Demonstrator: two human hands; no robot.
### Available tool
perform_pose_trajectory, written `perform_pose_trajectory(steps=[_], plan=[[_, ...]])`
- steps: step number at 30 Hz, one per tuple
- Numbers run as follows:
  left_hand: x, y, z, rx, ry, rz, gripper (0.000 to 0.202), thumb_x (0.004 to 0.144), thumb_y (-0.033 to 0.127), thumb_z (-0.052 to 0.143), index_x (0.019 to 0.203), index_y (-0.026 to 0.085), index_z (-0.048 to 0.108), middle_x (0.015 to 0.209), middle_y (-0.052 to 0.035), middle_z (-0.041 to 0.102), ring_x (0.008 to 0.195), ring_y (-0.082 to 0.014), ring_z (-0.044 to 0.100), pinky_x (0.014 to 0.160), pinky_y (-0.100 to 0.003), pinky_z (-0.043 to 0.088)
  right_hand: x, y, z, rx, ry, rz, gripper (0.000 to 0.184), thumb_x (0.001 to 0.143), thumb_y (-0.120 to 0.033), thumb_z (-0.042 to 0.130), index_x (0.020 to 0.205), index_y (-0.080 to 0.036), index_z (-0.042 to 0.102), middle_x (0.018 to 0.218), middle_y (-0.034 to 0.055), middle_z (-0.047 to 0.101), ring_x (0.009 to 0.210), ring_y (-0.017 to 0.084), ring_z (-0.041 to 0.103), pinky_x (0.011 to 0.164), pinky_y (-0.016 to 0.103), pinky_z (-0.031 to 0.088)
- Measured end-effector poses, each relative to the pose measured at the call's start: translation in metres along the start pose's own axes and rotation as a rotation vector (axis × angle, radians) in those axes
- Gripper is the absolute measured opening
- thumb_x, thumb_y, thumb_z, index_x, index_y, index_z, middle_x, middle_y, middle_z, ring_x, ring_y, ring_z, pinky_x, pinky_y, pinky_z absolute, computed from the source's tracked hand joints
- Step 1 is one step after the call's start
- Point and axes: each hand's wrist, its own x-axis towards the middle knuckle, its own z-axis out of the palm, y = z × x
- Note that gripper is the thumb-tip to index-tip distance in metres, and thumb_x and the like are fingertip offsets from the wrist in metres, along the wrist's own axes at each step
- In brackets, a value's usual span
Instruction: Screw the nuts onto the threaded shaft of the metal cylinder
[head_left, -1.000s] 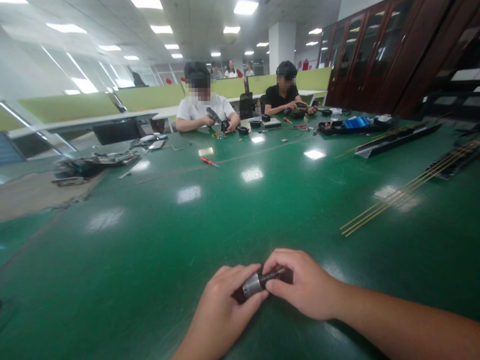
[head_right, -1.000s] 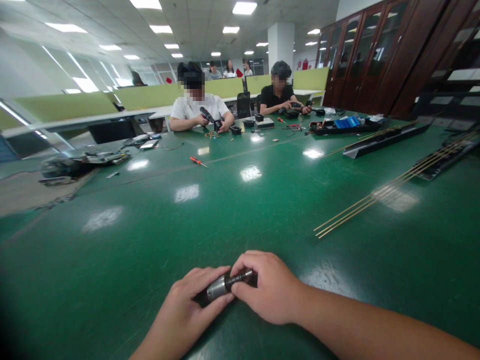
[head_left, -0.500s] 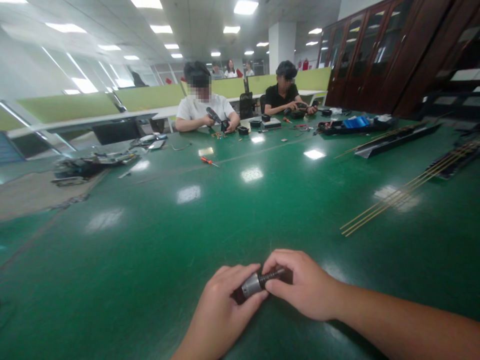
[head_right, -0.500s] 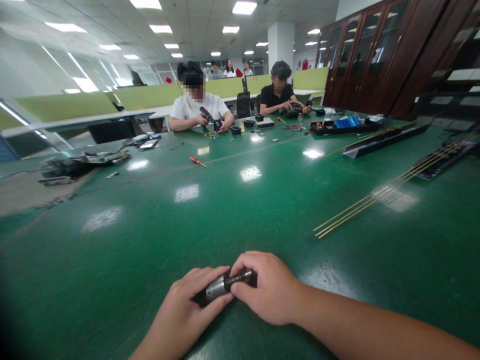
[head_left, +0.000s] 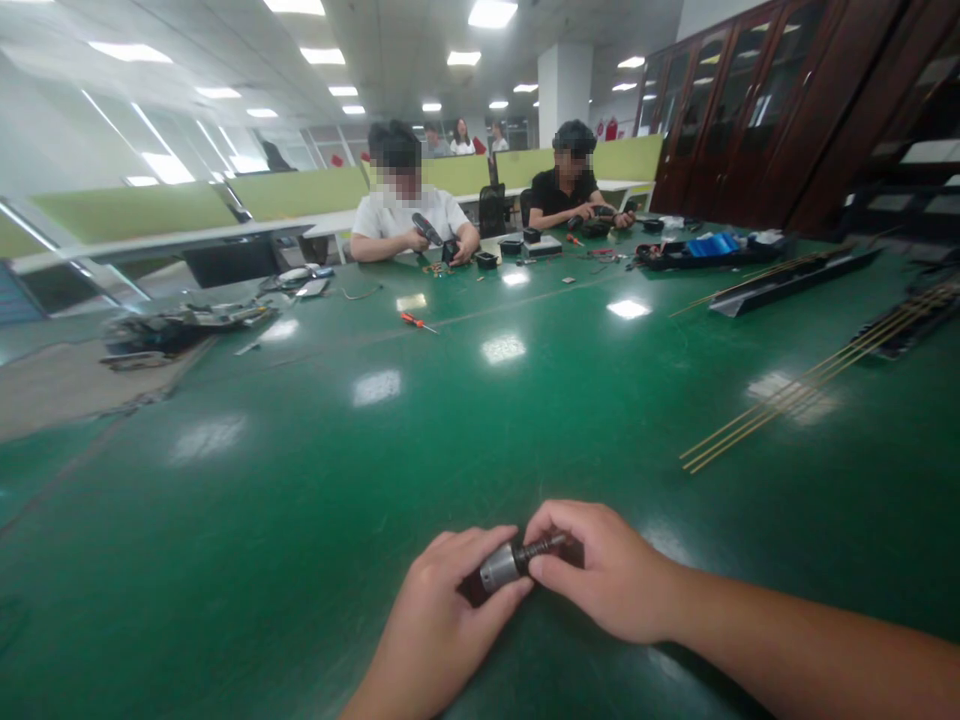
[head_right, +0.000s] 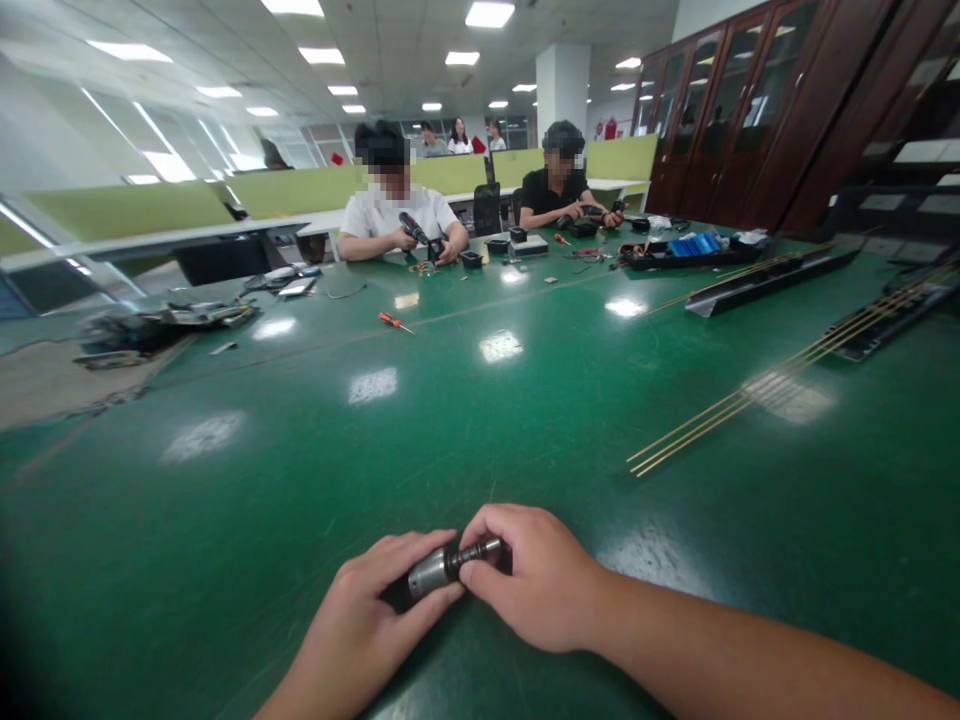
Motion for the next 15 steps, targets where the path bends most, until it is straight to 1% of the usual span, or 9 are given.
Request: perform_pose_trajectory(steps=[7, 15], plan=[[-0.0018, -0.0019, 0.0008, -0.010, 0.004, -0.008, 0.029, 0.086, 0.028, 0.075, 0.115, 0.031, 0.070, 0.100, 0.0009, 0.076, 0.087, -0.0199, 0.069, 0.079, -0.032, 0.052, -0.0003, -0.0023, -0.0017, 0.012, -0.015, 0.006, 0.005, 0.085, -0.022, 0.065, 0.090, -0.020, 0.066, 0.080, -0.0027, 0.066, 0.075, 0.015, 0.059, 0.068, 0.026, 0.040], [0.0002, 0.0017, 0.0005, -0.009, 0.001, -0.007, 0.029, 0.085, 0.028, 0.076, 0.114, 0.030, 0.071, 0.096, -0.0004, 0.075, 0.085, -0.0204, 0.069, 0.077, -0.031, 0.051, -0.0012, 0.0007, 0.0002, 0.000, -0.015, 0.008, 0.005, 0.085, -0.023, 0.065, 0.090, -0.021, 0.066, 0.081, -0.0025, 0.067, 0.076, 0.015, 0.060, 0.069, 0.026, 0.041]])
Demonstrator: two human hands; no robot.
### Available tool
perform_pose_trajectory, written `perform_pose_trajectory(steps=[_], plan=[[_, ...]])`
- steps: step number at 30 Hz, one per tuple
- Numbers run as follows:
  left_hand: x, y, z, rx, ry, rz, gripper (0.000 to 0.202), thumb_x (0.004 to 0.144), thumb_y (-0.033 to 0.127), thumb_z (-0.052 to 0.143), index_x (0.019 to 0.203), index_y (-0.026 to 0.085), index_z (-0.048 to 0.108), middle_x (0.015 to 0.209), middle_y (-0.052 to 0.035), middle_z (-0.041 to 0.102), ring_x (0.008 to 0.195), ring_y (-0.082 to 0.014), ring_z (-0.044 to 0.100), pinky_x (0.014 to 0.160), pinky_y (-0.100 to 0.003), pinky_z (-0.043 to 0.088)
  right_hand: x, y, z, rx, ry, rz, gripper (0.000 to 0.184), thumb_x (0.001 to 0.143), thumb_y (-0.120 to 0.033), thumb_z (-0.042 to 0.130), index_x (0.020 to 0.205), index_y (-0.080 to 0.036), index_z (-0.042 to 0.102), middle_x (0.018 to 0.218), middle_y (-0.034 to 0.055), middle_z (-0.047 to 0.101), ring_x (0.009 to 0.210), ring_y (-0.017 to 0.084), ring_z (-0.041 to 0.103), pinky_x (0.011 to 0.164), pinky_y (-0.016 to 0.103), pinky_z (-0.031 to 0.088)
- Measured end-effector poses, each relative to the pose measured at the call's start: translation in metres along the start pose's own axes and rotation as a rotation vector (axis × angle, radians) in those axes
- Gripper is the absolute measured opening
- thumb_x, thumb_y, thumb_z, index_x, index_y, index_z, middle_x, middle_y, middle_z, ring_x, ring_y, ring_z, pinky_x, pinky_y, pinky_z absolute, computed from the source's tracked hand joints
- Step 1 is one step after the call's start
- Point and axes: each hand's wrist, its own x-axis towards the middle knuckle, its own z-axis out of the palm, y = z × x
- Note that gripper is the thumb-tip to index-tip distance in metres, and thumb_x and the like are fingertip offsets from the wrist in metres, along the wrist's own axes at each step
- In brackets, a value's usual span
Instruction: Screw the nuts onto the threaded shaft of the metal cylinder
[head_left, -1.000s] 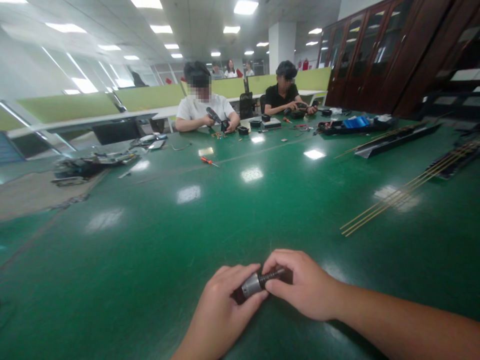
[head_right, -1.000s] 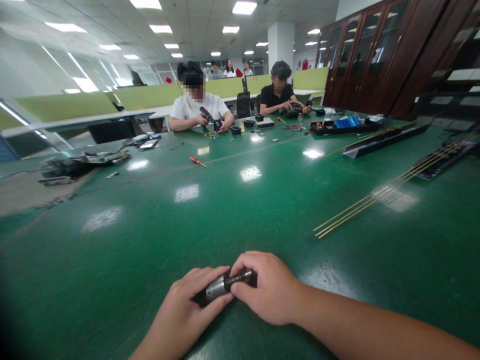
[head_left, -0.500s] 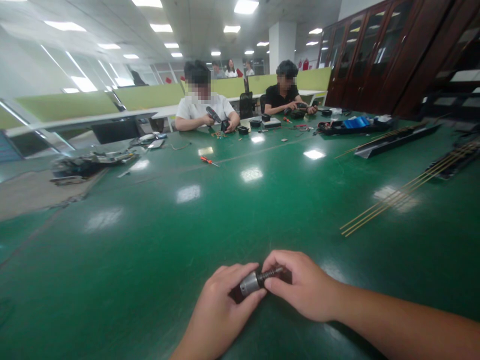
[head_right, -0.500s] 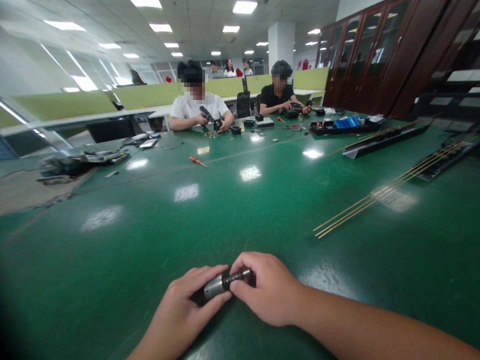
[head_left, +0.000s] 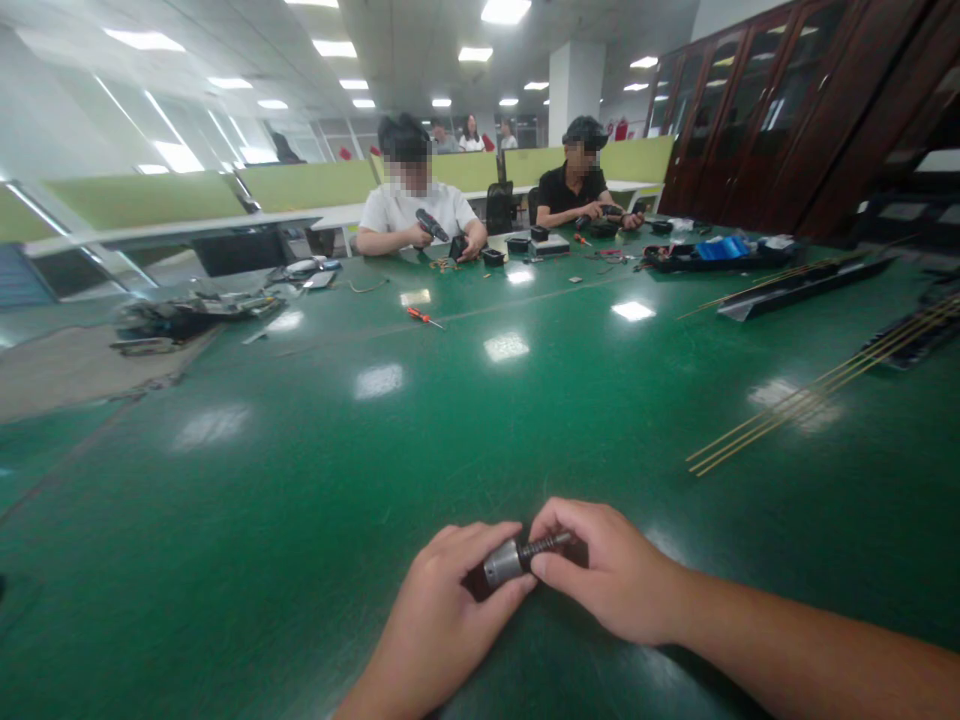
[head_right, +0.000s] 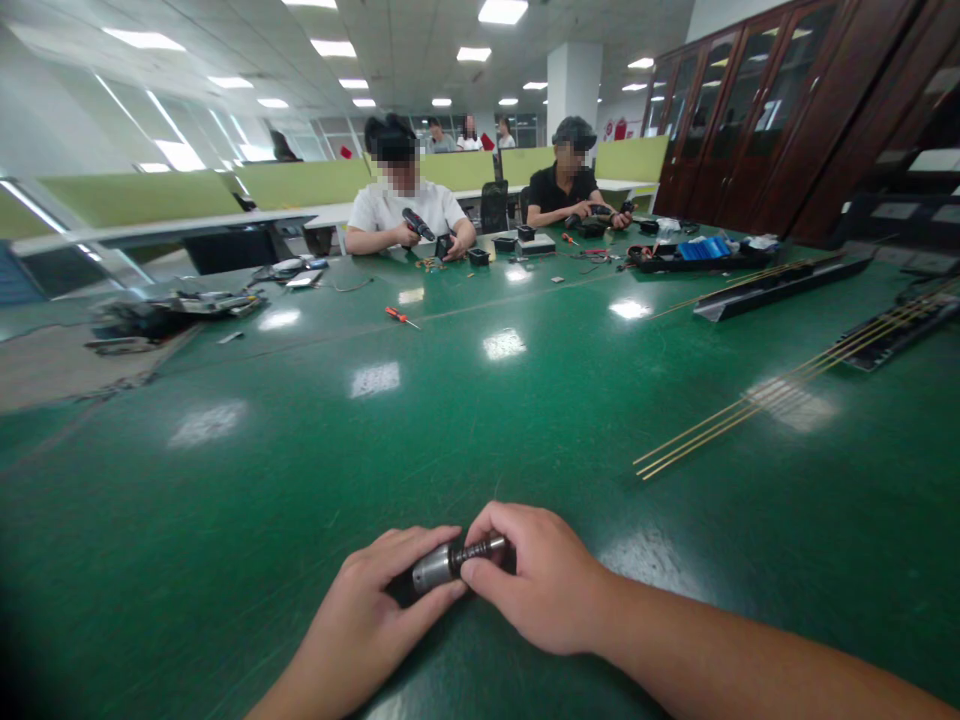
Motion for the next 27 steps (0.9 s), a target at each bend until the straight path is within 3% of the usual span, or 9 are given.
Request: perform_pose_trajectory(steps=[27], plan=[[-0.0033, 0.0053, -0.0014, -0.057, -0.002, -0.057, 0.030, 0.082, 0.027, 0.078, 0.112, 0.029, 0.072, 0.097, -0.0006, 0.076, 0.087, -0.0216, 0.068, 0.080, -0.034, 0.049, -0.0029, 0.0045, 0.0030, 0.020, -0.003, 0.012, 0.005, 0.089, -0.026, 0.063, 0.088, -0.021, 0.064, 0.079, -0.0027, 0.064, 0.075, 0.015, 0.058, 0.068, 0.026, 0.039]])
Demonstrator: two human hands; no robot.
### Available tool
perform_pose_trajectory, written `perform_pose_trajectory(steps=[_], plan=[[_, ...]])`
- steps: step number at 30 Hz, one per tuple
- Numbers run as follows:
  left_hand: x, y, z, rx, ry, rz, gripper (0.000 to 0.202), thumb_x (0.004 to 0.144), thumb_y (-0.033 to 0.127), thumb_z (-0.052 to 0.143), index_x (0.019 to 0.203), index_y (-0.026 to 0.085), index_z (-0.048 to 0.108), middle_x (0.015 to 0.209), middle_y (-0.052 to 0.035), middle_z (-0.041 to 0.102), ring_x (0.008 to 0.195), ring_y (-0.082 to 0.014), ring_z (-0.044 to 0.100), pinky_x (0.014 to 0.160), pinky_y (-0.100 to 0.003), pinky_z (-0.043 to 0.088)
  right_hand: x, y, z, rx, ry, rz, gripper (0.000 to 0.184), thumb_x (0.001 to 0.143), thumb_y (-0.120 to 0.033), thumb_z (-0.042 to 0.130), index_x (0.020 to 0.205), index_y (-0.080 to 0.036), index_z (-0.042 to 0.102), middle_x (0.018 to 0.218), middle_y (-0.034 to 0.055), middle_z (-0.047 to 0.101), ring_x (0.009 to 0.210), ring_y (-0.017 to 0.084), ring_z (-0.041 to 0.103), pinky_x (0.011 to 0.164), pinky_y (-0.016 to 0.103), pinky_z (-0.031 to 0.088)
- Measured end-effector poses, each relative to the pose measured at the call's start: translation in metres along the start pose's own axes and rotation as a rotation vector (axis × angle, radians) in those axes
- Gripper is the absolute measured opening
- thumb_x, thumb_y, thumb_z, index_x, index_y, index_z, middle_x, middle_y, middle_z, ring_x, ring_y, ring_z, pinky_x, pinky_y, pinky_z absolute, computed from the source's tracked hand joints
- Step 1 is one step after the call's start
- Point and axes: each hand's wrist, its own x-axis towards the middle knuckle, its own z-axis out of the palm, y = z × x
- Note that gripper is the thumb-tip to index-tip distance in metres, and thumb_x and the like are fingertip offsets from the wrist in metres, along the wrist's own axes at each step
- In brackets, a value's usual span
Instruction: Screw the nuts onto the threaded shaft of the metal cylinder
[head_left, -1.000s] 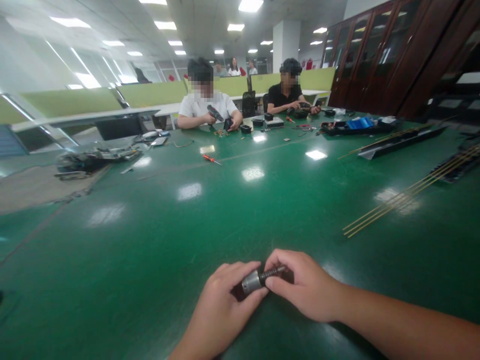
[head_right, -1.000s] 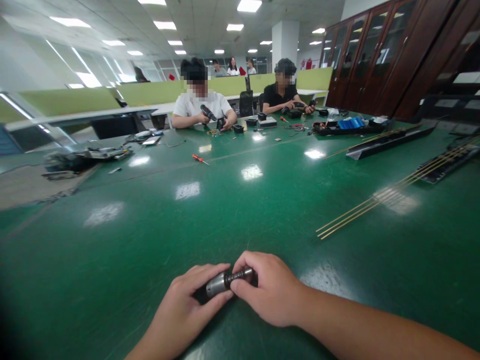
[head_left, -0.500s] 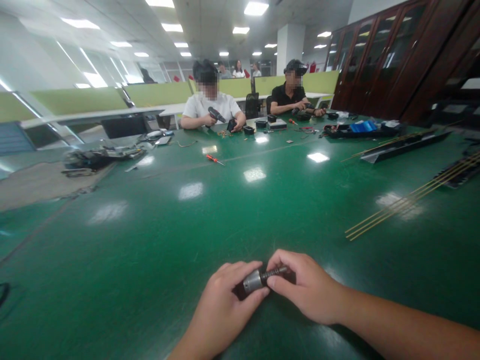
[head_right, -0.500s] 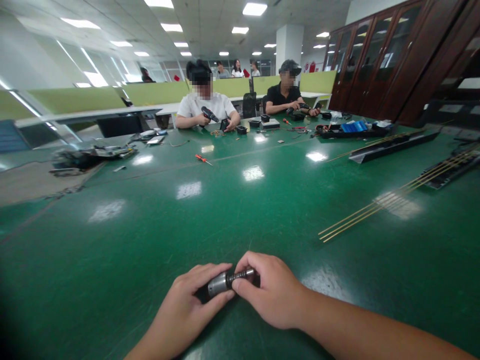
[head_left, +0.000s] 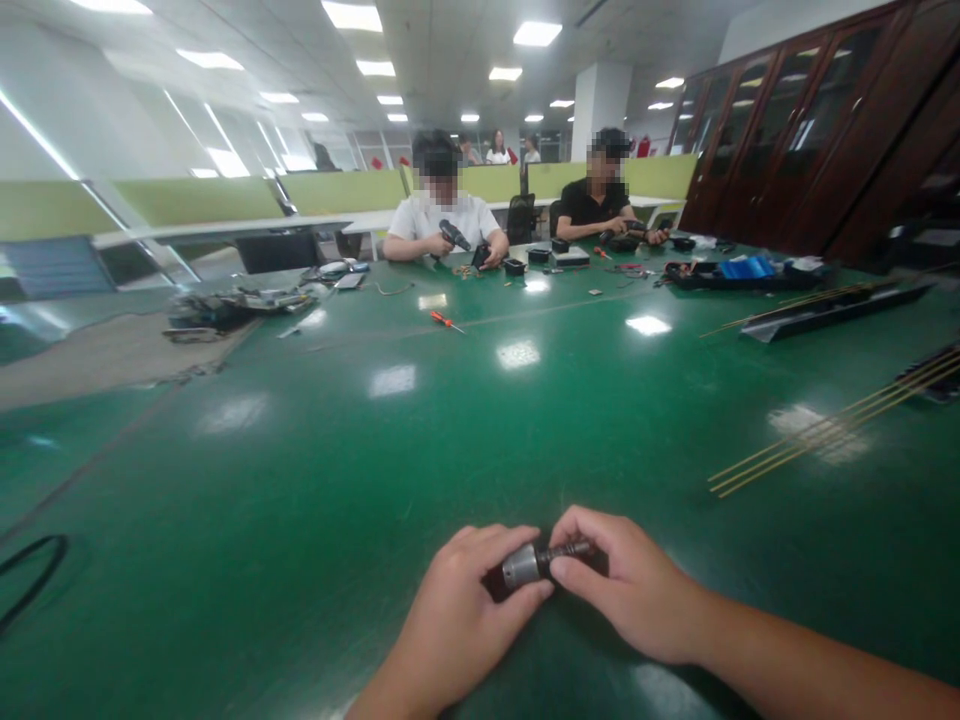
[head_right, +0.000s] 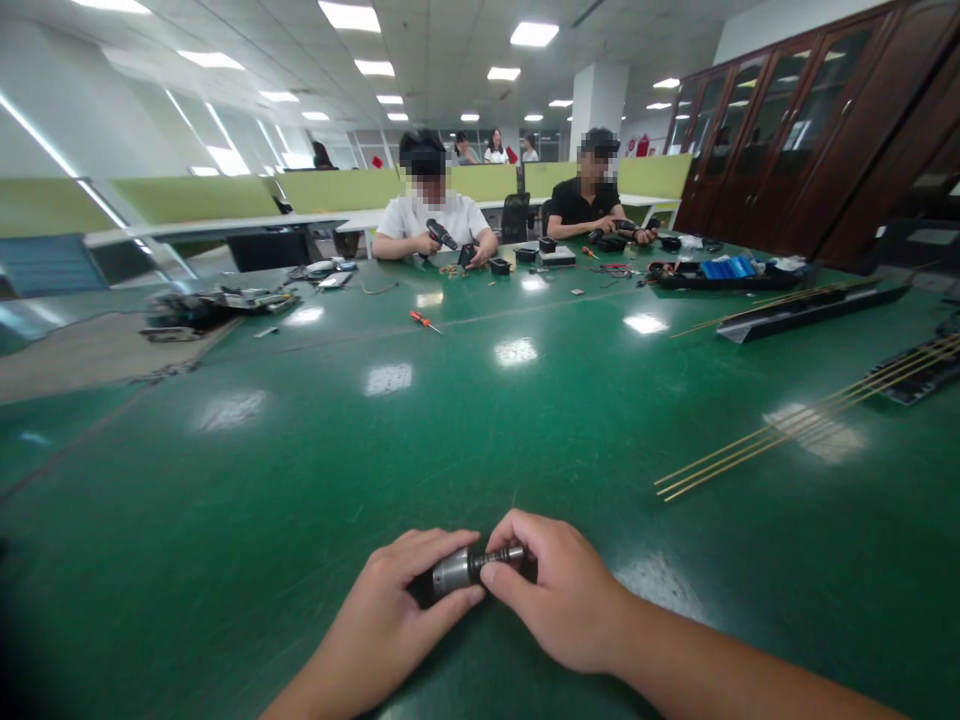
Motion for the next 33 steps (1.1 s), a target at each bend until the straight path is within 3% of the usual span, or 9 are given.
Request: perform_pose_trajectory(steps=[33], plan=[[0.0010, -0.0004, 0.0001, -0.033, 0.009, -0.029, 0.032, 0.080, 0.025, 0.079, 0.111, 0.031, 0.072, 0.096, 0.0018, 0.075, 0.088, -0.0217, 0.067, 0.081, -0.034, 0.048, -0.0003, -0.0018, -0.0005, 0.020, 0.003, 0.010, 0.003, 0.089, -0.023, 0.061, 0.088, -0.021, 0.062, 0.077, -0.0037, 0.061, 0.073, 0.015, 0.056, 0.067, 0.026, 0.038]])
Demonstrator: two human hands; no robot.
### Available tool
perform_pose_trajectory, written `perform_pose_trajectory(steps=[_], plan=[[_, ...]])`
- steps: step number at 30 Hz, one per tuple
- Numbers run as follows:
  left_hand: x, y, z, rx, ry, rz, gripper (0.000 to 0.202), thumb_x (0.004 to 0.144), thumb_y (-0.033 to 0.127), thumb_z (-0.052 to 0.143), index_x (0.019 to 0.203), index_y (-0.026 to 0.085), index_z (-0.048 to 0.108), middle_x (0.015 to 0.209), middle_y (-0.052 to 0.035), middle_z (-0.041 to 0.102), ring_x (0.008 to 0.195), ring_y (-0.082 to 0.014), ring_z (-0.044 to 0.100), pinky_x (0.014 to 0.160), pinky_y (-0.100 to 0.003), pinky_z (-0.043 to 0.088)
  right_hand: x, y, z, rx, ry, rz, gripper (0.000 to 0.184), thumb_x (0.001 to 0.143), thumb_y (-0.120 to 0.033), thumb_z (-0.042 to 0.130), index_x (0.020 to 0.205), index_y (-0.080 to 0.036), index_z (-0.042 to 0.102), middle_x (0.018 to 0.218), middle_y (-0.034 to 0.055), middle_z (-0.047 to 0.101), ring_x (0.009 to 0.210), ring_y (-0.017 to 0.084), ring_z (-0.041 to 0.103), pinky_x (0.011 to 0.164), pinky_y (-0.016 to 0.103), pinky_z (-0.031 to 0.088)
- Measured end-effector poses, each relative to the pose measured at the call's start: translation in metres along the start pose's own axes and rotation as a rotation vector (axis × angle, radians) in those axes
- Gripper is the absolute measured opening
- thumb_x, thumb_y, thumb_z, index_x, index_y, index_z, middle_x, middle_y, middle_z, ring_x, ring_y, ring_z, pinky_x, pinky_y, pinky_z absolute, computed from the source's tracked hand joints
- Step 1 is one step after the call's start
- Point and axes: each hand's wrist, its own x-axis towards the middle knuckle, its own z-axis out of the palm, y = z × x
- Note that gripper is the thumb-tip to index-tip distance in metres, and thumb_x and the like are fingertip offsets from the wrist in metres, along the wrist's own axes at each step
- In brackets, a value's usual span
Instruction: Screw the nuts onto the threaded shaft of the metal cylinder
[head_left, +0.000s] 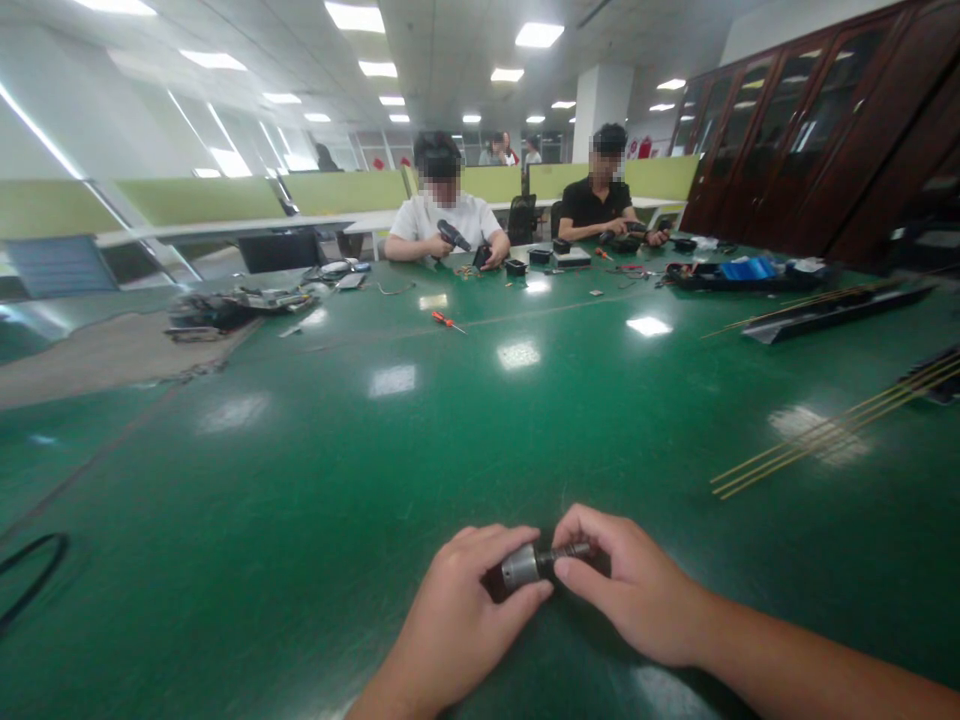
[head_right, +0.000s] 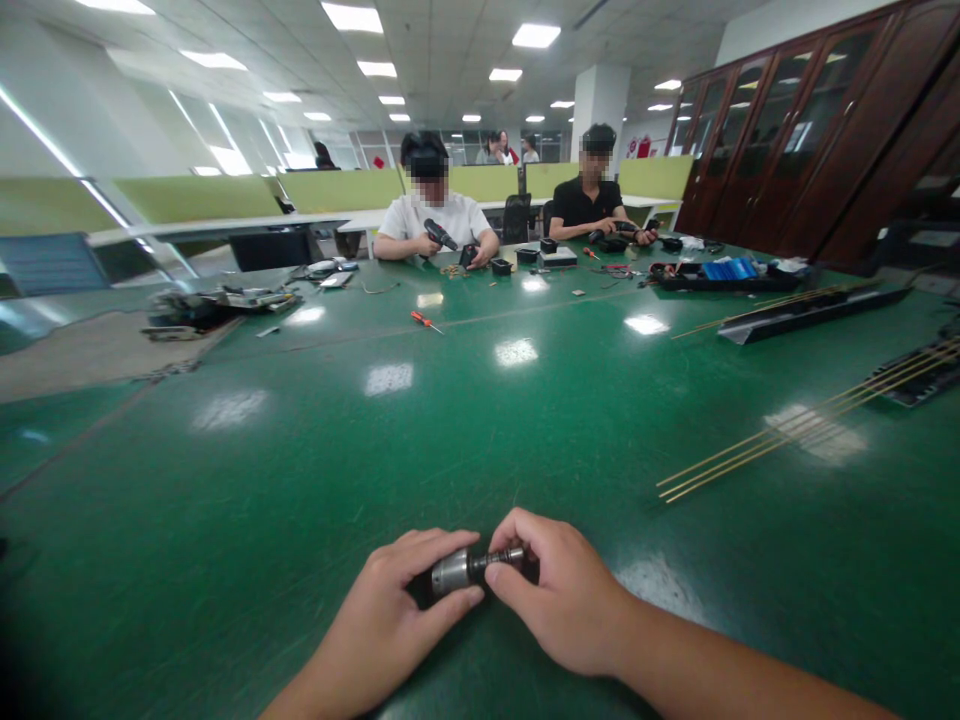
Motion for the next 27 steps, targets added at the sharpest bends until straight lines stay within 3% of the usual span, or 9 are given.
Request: perform_pose_trajectory(steps=[27], plan=[[0.0000, -0.0008, -0.0010, -0.004, -0.006, -0.028, 0.031, 0.080, 0.027, 0.078, 0.111, 0.029, 0.074, 0.096, -0.0010, 0.075, 0.089, -0.0232, 0.068, 0.082, -0.036, 0.049, 0.0014, -0.0012, 0.0000, 0.007, 0.002, 0.012, 0.003, 0.088, -0.022, 0.059, 0.088, -0.020, 0.062, 0.075, -0.0035, 0.059, 0.070, 0.014, 0.053, 0.065, 0.026, 0.038]])
